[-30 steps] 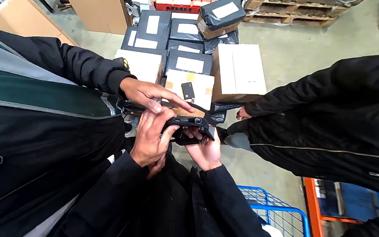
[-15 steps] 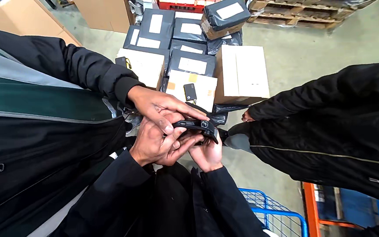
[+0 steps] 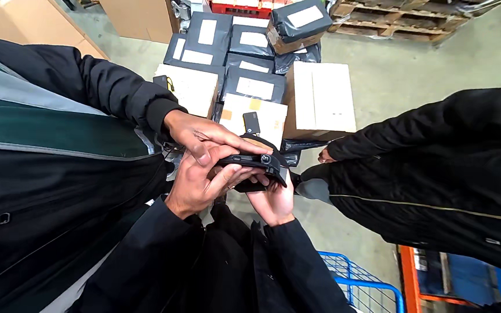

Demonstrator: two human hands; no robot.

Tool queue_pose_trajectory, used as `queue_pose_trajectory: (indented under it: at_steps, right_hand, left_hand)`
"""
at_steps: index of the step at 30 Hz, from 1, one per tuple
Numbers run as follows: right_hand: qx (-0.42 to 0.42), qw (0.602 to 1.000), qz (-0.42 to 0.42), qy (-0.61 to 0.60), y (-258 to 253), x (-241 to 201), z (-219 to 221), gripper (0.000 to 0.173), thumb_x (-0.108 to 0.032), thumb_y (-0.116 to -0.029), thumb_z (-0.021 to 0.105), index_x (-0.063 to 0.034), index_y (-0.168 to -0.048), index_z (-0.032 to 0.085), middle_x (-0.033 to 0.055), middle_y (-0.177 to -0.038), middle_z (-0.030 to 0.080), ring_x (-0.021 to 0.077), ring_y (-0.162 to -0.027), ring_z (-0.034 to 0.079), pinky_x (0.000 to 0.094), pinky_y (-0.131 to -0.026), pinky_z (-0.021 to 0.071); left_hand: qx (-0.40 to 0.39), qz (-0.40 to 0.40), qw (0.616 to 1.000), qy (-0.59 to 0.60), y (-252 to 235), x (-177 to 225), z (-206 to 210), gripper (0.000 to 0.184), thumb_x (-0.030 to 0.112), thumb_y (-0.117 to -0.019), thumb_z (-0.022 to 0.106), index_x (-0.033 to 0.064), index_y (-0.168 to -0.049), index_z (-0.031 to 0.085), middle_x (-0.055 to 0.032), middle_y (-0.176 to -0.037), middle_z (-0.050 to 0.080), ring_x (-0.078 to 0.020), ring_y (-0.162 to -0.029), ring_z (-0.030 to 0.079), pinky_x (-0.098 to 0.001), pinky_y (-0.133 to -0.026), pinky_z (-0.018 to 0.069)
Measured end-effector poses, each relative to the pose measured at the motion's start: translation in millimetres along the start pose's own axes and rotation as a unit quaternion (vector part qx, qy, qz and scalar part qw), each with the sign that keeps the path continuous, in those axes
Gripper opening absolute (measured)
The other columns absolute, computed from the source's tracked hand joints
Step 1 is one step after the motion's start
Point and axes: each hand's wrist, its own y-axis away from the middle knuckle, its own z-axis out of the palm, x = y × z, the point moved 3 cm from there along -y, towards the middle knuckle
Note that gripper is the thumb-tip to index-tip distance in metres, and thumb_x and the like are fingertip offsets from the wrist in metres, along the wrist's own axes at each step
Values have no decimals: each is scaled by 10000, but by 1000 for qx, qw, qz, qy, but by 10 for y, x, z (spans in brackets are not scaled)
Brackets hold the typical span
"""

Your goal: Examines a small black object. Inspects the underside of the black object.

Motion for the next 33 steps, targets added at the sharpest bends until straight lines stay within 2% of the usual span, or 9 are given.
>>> queue_pose_trajectory:
  at_steps: [5,9,13,15,17,20,24,28,33]
  right_hand:
    - [-10,1000,-6,4,-13,-6,12,524,-522,-1067,318,-164,-990,694,-24,-760,605,112,-756,613,329,-817,543]
    - [-15,1000,-8,2,-33,7,19,512,-506,-1072,319,-161,-955,679,-22,-744,579,109,-738,592,319,-807,532]
    - [-14,1000,-3,-1,-40,17,16,514,-502,-1074,315,-159,-936,672,-19,-736,570,114,-737,590,323,-811,531]
    - [-7,1000,3,-5,-44,33,4,508,-499,-1074,321,-165,-929,674,-27,-725,570,110,-727,591,317,-800,532]
    - [-5,1000,2,-6,-47,53,0,492,-491,-1074,332,-169,-941,679,-28,-725,577,107,-724,595,315,-794,534]
    - [-1,1000,1,4,-57,77,16,474,-485,-1071,349,-176,-933,680,-28,-723,574,103,-722,592,313,-788,531]
    - [6,1000,6,3,-71,90,34,469,-481,-1065,363,-166,-945,689,-16,-742,602,112,-727,611,323,-793,545]
    - [13,1000,9,23,-97,105,23,498,-493,-1072,323,-182,-919,680,-25,-729,591,112,-728,606,331,-790,546]
    - [43,999,14,28,-139,136,-5,470,-478,-1075,340,-169,-922,659,-21,-720,565,110,-701,589,309,-763,539]
  left_hand:
    - [8,-9,1000,-3,-41,45,-39,281,279,-983,687,61,-1153,739,-55,-1095,713,-132,-1032,661,-353,-938,562]
    - [16,-16,1000,-2,-56,52,-51,266,266,-974,702,65,-1144,741,-43,-1072,710,-100,-962,664,-295,-856,581]
    - [26,-10,999,20,-57,39,-55,248,236,-958,726,57,-1130,734,-64,-1105,701,-137,-1031,667,-332,-918,582]
    - [15,-6,1000,1,-62,41,-75,252,265,-976,698,80,-1142,740,-60,-1146,704,-157,-1100,651,-382,-983,550]
    - [10,-8,1000,-22,-59,30,-101,248,293,-984,681,106,-1133,747,-45,-1143,703,-164,-1104,639,-401,-991,531]
    - [11,-10,999,-37,-49,16,-138,258,305,-980,680,110,-1131,756,-28,-1102,672,-168,-1086,597,-374,-961,494]
    - [5,-4,999,-43,-41,13,-176,257,291,-982,676,101,-1142,745,-25,-1126,674,-174,-1120,601,-374,-978,508]
    - [-2,-9,998,-61,-37,-29,-187,258,282,-983,677,107,-1161,741,-30,-1161,689,-192,-1153,612,-400,-1005,519]
    - [-10,-46,992,-113,-24,-104,-197,259,330,-1006,638,170,-1187,731,13,-1187,683,-169,-1171,604,-441,-1002,511]
